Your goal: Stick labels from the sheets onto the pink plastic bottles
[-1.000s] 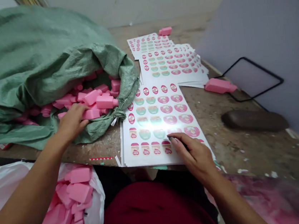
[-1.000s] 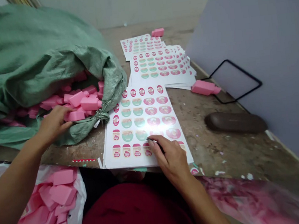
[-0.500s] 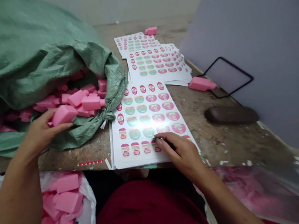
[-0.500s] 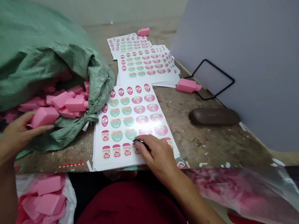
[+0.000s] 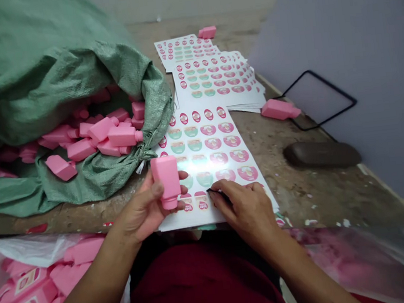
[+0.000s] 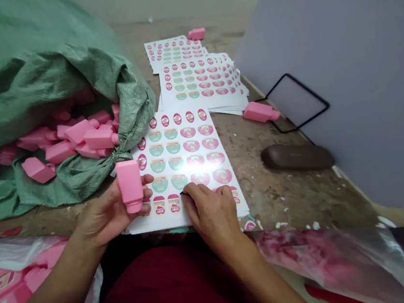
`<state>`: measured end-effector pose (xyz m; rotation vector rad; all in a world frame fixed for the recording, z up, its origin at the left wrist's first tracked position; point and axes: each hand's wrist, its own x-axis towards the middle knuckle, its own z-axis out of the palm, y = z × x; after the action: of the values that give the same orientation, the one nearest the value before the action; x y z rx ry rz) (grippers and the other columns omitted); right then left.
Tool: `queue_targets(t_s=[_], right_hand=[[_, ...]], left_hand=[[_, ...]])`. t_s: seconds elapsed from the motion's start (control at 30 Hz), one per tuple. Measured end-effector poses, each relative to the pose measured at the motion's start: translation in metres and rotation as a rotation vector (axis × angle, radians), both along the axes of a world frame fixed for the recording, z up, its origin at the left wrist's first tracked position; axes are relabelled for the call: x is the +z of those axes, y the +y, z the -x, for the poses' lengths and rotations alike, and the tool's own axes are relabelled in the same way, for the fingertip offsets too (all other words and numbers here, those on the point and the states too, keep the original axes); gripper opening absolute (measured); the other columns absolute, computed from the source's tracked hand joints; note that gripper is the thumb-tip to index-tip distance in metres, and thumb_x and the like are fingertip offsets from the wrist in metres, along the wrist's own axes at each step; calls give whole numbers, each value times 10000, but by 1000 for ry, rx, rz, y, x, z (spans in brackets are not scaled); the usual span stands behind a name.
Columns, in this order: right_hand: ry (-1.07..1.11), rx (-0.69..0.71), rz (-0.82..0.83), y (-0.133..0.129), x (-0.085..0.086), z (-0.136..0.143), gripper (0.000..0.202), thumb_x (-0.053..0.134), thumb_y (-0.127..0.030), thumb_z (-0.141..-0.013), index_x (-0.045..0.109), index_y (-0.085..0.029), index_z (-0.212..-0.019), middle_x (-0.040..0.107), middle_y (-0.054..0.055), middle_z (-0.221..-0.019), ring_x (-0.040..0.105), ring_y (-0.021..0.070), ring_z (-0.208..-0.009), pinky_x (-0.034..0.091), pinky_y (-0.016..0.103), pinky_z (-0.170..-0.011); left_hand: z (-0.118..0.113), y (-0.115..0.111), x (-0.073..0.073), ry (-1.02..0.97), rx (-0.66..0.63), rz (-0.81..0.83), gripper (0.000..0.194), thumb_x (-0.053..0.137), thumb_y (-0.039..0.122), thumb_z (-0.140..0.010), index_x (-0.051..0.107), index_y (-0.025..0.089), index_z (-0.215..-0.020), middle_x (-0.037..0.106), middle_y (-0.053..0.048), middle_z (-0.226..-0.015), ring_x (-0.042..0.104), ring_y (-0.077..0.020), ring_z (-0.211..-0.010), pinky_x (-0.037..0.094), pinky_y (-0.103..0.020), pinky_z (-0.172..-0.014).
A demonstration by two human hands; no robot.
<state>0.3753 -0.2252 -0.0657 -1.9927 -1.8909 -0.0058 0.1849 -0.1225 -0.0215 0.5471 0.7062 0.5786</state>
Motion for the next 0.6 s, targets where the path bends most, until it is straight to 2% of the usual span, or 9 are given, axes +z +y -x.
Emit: queue_targets(t_s=[0.07,0.13,0.27,0.4,0.6], right_hand=[[-10,-12,-5,-1,0,1,153,502,-242,-971,627,-209,-889,735,-1,-769,553,163,-557,240,329,-660],[-27,-21,-4,-1,0,2,159,502,-245,-968,631,-204,-883,733,7,-753,522,161,-540,240,329,-661],[-56,-31,-6,-1,0,3,172,497,-254,-964,635,-209,-871,733,6,-740,483,161,-525,247,330,-665],[-72,-35,-4,-1,-1,4,205,473,-265,-976,634,-208,-863,732,11,-735,474,158,-523,247,330,-668],[-85,-31,-45,-1,-1,5,200,488,-247,-967,635,-207,-838,719,1,-704,421,168,-505,247,328,-654]], left_hand=[[-6,2,-1,83,1,-73,658,888,307,-590,525,227,-1133,690,-21,-926,644,-132,-665,477,-207,-532],[-13,1,-2,149,25,-102,577,847,284,-619,542,223,-1105,674,-9,-896,626,-119,-628,449,-199,-507],[-24,-4,-9,162,125,-69,472,821,312,-637,643,175,-1052,685,-44,-931,648,-147,-772,507,-228,-654],[-28,-8,-15,117,157,-3,485,836,301,-657,645,169,-1083,703,-78,-995,665,-191,-897,516,-273,-778],[-25,-8,-22,131,143,28,539,876,267,-622,594,175,-1072,695,-76,-999,689,-197,-860,531,-291,-743]])
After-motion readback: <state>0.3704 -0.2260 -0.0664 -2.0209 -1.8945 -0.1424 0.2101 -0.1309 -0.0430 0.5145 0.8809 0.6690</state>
